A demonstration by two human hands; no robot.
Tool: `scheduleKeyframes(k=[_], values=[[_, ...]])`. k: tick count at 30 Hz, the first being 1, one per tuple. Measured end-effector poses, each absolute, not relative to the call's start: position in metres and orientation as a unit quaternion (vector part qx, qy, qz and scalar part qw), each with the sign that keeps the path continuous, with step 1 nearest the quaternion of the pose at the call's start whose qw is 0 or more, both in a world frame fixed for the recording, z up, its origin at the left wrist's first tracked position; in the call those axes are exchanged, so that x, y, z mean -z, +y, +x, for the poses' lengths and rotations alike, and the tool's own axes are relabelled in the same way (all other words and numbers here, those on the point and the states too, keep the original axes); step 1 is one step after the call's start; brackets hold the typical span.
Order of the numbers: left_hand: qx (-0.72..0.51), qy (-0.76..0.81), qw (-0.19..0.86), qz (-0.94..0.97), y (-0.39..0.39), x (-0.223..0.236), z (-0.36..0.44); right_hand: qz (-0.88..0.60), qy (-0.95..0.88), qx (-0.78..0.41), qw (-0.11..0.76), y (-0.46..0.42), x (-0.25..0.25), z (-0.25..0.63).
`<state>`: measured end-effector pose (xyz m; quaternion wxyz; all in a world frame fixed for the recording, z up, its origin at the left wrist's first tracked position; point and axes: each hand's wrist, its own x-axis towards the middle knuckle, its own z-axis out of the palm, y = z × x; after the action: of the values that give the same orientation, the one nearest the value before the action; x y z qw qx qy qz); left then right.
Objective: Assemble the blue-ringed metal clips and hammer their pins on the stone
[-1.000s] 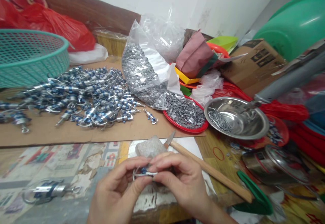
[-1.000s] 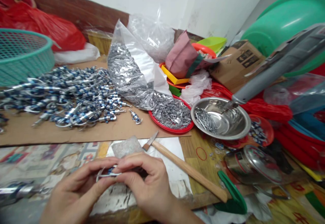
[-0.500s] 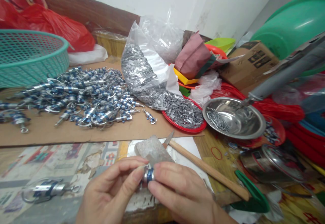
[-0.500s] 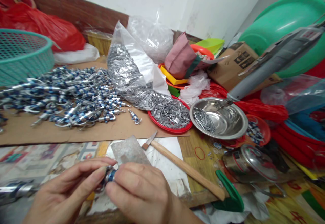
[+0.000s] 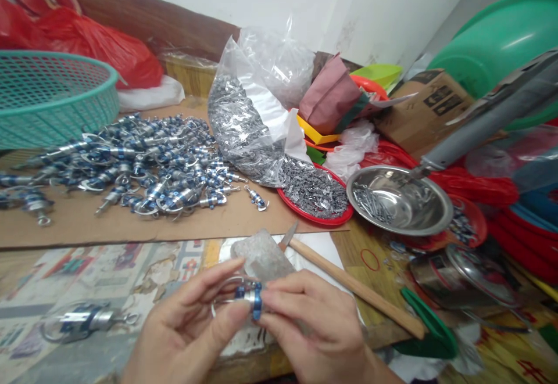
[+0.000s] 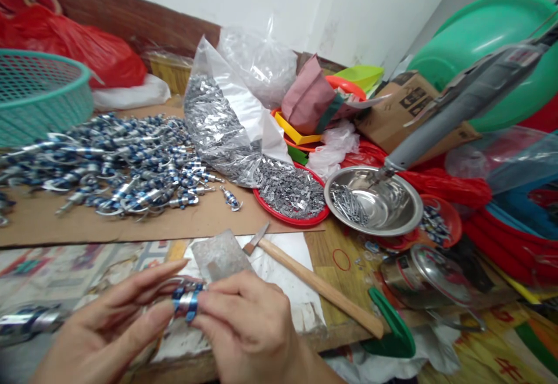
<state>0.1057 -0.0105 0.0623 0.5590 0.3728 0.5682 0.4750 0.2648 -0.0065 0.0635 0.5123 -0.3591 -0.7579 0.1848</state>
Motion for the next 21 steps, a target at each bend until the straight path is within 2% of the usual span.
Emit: scheduleKeyframes(k=[2,5,7,8,9,11,16,21], values=[[-0.494,0.549,0.576,0.350,-0.015,-0.059,0.110,-0.380,-0.742,-0.226,0.503,-0.007,-0.067,0.264],[-0.486,0.524,0.608,0.347,-0.015,-0.054,0.113,-0.400,-0.759,-0.303,0.413,0.006,-0.074,0.276],[-0.462,0.507,0.641,0.345,-0.011,-0.053,0.112,-0.462,-0.772,-0.267,0.345,0.030,-0.078,0.296],[-0.450,0.497,0.657,0.344,-0.008,-0.053,0.112,-0.510,-0.770,-0.211,0.320,0.046,-0.078,0.310],[-0.440,0.489,0.669,0.345,-0.006,-0.054,0.111,-0.605,-0.738,-0.100,0.281,0.064,-0.077,0.324],[-0.429,0.479,0.682,0.350,-0.003,-0.056,0.111,-0.673,-0.697,-0.037,0.244,0.098,-0.071,0.352],[-0.424,0.463,0.686,0.367,0.001,-0.060,0.112,-0.719,-0.684,-0.022,0.122,0.142,-0.048,0.381],[-0.398,0.429,0.722,0.368,0.011,-0.051,0.105,-0.716,-0.688,-0.038,0.110,0.145,-0.043,0.379]])
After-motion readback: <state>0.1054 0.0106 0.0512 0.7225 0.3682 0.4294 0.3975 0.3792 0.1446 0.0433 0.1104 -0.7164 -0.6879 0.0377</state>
